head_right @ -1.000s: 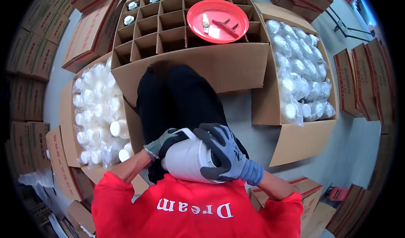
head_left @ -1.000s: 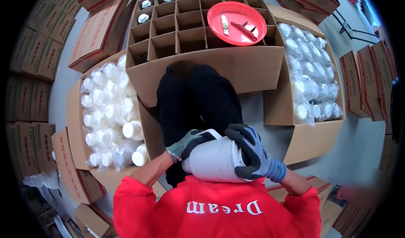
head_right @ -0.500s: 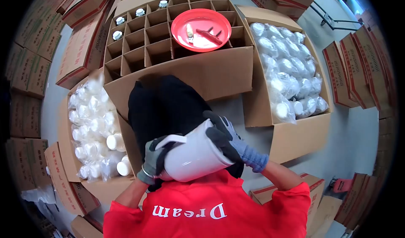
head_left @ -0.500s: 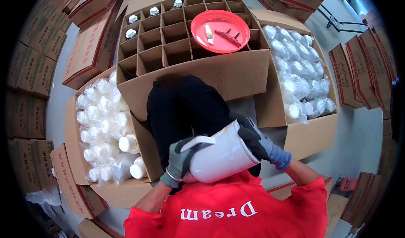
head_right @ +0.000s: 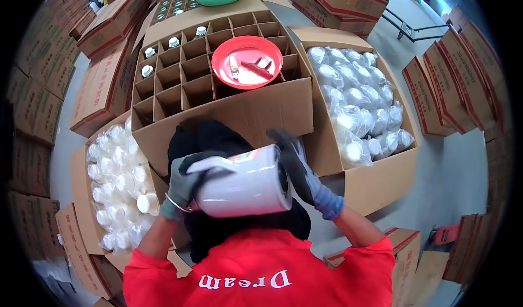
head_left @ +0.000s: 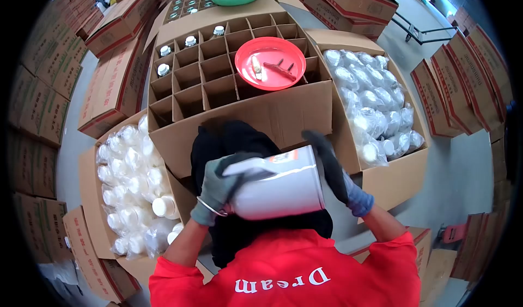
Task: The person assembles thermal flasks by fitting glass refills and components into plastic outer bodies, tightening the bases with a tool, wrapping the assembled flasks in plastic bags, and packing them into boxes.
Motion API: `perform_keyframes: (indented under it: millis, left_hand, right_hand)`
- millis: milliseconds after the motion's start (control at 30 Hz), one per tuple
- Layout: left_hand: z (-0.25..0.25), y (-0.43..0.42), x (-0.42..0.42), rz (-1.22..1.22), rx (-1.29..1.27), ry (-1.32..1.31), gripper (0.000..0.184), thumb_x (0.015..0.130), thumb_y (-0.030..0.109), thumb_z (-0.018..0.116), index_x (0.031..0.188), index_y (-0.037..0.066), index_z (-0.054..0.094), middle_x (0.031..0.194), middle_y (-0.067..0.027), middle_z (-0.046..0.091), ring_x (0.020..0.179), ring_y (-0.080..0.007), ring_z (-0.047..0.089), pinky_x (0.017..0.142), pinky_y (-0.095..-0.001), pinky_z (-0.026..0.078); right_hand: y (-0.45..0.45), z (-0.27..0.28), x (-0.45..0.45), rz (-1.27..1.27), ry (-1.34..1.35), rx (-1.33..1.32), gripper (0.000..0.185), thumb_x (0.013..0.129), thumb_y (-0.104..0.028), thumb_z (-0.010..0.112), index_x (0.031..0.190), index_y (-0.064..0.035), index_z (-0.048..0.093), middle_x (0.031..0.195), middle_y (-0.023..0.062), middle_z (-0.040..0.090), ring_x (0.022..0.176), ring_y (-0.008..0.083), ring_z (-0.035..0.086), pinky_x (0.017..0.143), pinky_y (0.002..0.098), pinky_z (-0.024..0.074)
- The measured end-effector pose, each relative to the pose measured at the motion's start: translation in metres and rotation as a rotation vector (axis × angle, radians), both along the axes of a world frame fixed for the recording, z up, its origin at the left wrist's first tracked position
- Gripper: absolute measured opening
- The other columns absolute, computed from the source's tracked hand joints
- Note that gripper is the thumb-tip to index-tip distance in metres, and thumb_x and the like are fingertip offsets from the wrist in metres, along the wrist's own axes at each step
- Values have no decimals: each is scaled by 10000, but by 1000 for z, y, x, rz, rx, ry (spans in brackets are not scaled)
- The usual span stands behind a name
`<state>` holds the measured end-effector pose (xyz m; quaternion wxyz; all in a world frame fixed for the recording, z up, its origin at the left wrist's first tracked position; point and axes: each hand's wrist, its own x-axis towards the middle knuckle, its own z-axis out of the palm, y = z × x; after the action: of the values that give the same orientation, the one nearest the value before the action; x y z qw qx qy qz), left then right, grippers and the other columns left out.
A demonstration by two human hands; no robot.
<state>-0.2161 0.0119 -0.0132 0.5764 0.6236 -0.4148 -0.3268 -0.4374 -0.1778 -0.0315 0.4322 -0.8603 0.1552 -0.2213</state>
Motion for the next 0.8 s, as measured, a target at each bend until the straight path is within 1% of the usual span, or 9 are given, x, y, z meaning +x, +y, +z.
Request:
perform_keyframes:
  millis: [100, 167, 200, 300, 367, 500, 633, 733, 800]
  left_hand:
    - [-51, 8, 6, 70, 270, 490, 237, 847, 71, 601, 1033, -21, 715, 965, -111, 735, 883, -160, 694, 776, -282, 546]
    - [-29, 3, -9, 147, 76, -72, 238, 817, 81, 637, 1027, -6, 706, 960, -119, 722, 917, -216, 696, 843, -354, 539]
    - [-6, -6, -15, 149, -91, -444, 257, 785, 91, 639, 1019, 4, 702, 992, -125, 715, 968, -241, 682, 906, -396, 513]
    - [33, -23, -53, -121, -184, -1228, 290, 718, 133, 621, 982, 29, 679, 1077, -134, 673, 1106, -323, 617, 1087, -479, 398]
    - [35, -31, -40, -140, -191, -1143, 301, 702, 117, 625, 986, 35, 680, 1066, -133, 674, 1112, -312, 614, 1094, -476, 393]
    - [0, -25, 4, 83, 62, -83, 271, 774, 24, 642, 1034, 2, 715, 1010, -119, 722, 932, -208, 691, 900, -331, 533]
    - [-24, -22, 8, 110, 62, -272, 258, 791, 64, 642, 1030, 22, 729, 1022, -156, 724, 974, -245, 696, 858, -328, 533]
    - [-3, -27, -9, 375, -52, -612, 277, 757, 44, 565, 971, 30, 740, 995, -159, 726, 1030, -312, 676, 978, -376, 483]
    - [3, -29, 2, 389, -68, -614, 277, 752, 33, 563, 967, 19, 735, 970, -159, 727, 1039, -306, 675, 1001, -390, 468]
  right_hand:
    - [-1, 40, -4, 283, -161, -83, 733, 830, -303, 606, 1469, -56, 345, 1517, 217, 275, 1433, 398, 220, 1162, 463, 197]
    - [2, 39, 2, 422, -201, -79, 713, 837, -264, 597, 1469, -53, 344, 1527, 197, 275, 1440, 359, 236, 1171, 441, 186]
    - [16, -11, 7, 45, -254, 570, 724, 841, -267, 630, 1469, -49, 345, 1539, 150, 273, 1415, 286, 292, 1158, 399, 237]
    - [16, -54, 6, 39, -244, 621, 550, 957, -277, 526, 1435, -43, 387, 1405, 108, 463, 1243, 215, 500, 1079, 347, 377]
    - [9, -62, 7, 34, -261, 1159, 449, 1007, -251, 445, 1404, -42, 422, 1325, 103, 544, 1178, 204, 558, 1049, 336, 412]
    - [-19, -56, 1, -24, -77, 98, 511, 964, -302, 485, 1399, -38, 448, 1489, 153, 380, 1362, 289, 385, 1104, 356, 318]
    - [-13, 26, 13, 317, -193, 108, 885, 799, -592, 585, 1469, -59, 360, 1520, 184, 302, 1423, 331, 283, 1154, 413, 218]
    - [2, -15, 29, 121, -359, 931, 820, 839, -531, 586, 1460, -54, 342, 1425, 115, 381, 1355, 234, 345, 1132, 391, 264]
    - [-7, -7, 43, 106, -327, 790, 767, 850, -497, 588, 1433, -51, 366, 1391, 113, 400, 1335, 243, 369, 1119, 384, 282]
